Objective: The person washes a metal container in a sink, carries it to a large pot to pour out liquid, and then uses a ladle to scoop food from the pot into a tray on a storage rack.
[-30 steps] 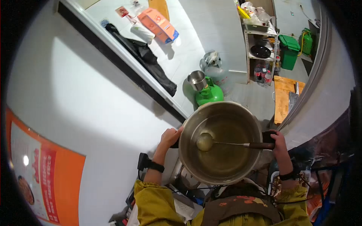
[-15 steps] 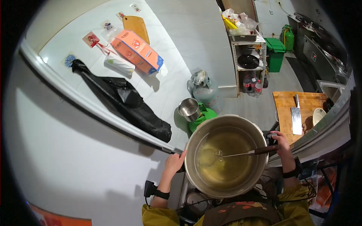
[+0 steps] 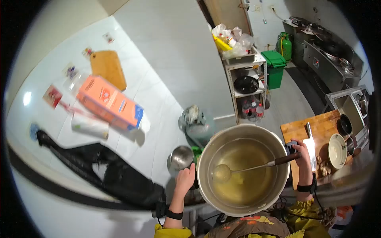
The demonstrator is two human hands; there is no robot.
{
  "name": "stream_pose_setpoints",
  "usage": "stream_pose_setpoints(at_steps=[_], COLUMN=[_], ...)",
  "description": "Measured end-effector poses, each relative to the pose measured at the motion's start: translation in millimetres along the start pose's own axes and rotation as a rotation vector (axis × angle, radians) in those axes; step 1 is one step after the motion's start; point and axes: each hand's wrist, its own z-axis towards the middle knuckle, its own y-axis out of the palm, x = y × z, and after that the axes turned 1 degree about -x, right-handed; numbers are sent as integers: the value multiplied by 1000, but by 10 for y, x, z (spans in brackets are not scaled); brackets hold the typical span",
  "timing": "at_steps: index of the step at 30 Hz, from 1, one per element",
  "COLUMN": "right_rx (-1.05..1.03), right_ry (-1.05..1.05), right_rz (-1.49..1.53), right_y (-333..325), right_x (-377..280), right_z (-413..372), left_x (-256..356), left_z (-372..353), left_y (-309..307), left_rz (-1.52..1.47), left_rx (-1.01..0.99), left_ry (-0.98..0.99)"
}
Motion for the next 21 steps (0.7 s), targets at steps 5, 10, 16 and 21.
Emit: stream_pose_setpoints(at_steps=[5,10,16,21], right_rx=[118,243,353,488], right_ry=[10,-120,-143,-250], right_rz=[54,7,96,119], right_y=[-213,-223,-119,-253], right_x=[-10,-284,-848,-982], right_z=[843,1430,2044,2589], left_x=[491,1259,2027,2888], left_z=[1085,1990,3310,4255], left_y=[85,32,52,31], left_rz=[210,91,105,126], left_rx=[79,8,12,-67], left_ry=[428,311,424,606])
